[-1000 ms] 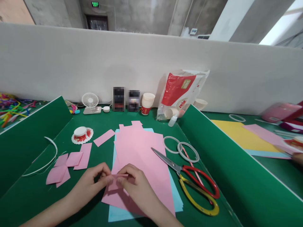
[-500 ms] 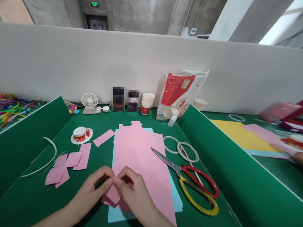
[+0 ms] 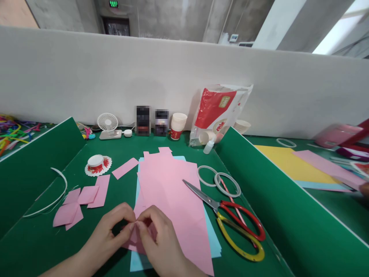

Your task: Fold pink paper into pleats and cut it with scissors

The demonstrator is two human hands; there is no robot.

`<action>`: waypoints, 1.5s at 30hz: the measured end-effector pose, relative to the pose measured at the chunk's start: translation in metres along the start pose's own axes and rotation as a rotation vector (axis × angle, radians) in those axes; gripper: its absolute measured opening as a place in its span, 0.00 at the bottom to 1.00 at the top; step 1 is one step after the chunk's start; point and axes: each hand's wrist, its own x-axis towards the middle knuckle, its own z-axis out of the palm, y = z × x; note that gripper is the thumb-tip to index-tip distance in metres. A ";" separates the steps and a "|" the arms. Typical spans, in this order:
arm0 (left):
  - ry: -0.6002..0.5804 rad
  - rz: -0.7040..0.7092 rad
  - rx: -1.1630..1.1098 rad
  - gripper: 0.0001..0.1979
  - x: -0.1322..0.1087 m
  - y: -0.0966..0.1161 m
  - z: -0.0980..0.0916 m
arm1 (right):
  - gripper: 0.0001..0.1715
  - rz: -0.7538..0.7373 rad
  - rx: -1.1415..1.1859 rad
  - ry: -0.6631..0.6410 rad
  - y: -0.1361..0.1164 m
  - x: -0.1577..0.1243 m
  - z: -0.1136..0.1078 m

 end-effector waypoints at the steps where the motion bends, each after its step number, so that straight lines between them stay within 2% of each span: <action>1: -0.002 -0.003 0.003 0.08 0.000 0.000 0.000 | 0.08 -0.002 -0.002 -0.011 -0.001 0.000 0.000; 6: -0.021 0.020 0.047 0.09 -0.001 0.001 0.001 | 0.09 -0.018 -0.073 -0.113 -0.003 0.000 -0.004; 10: -0.037 -0.007 0.000 0.08 -0.002 0.002 0.002 | 0.09 -0.062 -0.103 -0.084 -0.003 -0.002 -0.001; 16: -0.032 -0.063 -0.106 0.09 -0.002 0.006 -0.002 | 0.08 0.022 0.027 0.035 -0.003 0.001 -0.008; 20: 0.007 -0.110 -0.179 0.09 0.002 0.004 -0.005 | 0.08 0.101 0.073 0.277 0.000 0.010 -0.026; 21: 0.029 -0.125 -0.201 0.09 0.003 0.003 -0.006 | 0.08 0.102 0.077 0.300 0.000 0.012 -0.029; 23: 0.093 -0.153 -0.243 0.07 0.005 0.000 -0.008 | 0.07 0.120 0.105 0.247 0.001 0.014 -0.029; 25: 0.139 -0.148 -0.265 0.04 0.005 -0.001 -0.009 | 0.07 0.151 0.148 0.140 0.000 0.014 -0.025; 29: 0.078 -0.051 -0.207 0.02 0.002 0.001 -0.008 | 0.08 0.136 0.159 0.019 -0.003 0.008 -0.012; 34: 0.088 0.033 -0.069 0.07 -0.001 0.005 -0.003 | 0.08 0.036 0.061 -0.025 -0.005 0.002 -0.004; 39: 0.056 0.022 -0.027 0.08 -0.004 0.005 0.000 | 0.09 -0.027 0.008 -0.045 -0.006 -0.001 0.001; 42: 0.000 -0.026 -0.069 0.07 -0.004 0.006 0.000 | 0.08 -0.010 0.012 -0.026 -0.005 -0.002 0.002; 45: -0.006 -0.060 -0.112 0.07 -0.003 0.008 -0.002 | 0.07 0.044 0.057 0.005 -0.004 -0.001 -0.001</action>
